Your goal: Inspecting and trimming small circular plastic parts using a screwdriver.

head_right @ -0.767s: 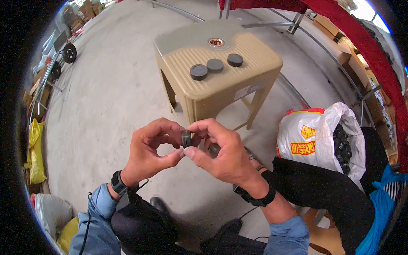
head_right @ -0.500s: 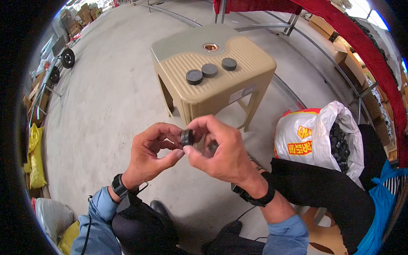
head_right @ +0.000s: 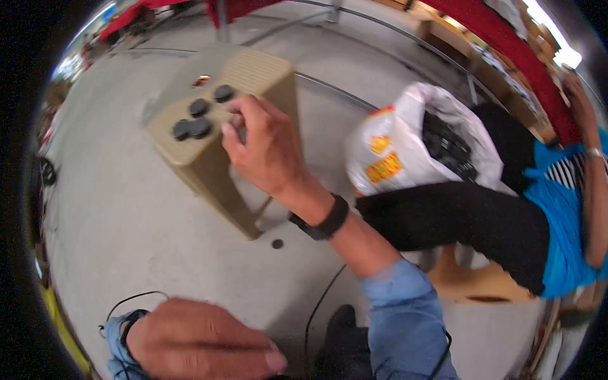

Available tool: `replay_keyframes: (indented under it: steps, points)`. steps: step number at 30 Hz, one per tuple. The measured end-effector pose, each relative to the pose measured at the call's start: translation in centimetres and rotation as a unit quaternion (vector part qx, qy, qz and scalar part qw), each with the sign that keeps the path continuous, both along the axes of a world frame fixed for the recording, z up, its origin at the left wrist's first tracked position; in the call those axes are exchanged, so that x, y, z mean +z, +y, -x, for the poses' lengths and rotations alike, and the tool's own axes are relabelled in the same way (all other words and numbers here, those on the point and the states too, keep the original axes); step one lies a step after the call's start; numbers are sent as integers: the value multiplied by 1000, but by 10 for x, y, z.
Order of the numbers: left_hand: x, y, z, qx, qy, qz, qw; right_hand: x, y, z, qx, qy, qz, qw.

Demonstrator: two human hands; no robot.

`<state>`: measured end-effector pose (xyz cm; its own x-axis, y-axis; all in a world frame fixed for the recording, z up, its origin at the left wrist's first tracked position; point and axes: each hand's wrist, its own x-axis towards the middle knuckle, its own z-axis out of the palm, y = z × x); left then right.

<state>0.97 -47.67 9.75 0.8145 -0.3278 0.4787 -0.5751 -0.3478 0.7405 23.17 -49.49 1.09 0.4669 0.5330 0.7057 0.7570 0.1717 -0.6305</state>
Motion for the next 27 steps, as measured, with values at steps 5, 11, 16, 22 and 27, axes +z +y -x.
replay_keyframes:
  steps: [5, 11, 16, 22, 27]
  points:
    - [-15, -52, -20, -49, -126, 114, 984, 28, -65, -81, -241, -201, 22, 949]
    - [-29, -89, 1, -117, 9, 278, 953, 41, -176, -176, -499, -218, 202, 814]
    - [-38, -81, 2, -128, 7, 368, 921, 5, -118, -92, -63, -1, 285, 956]
    - [-17, -31, -6, -160, 142, 210, 954, -152, -49, 7, 152, 54, 533, 831]
    - [-51, -31, -10, -96, 72, 133, 984, -264, -52, 28, 71, -15, 568, 820]
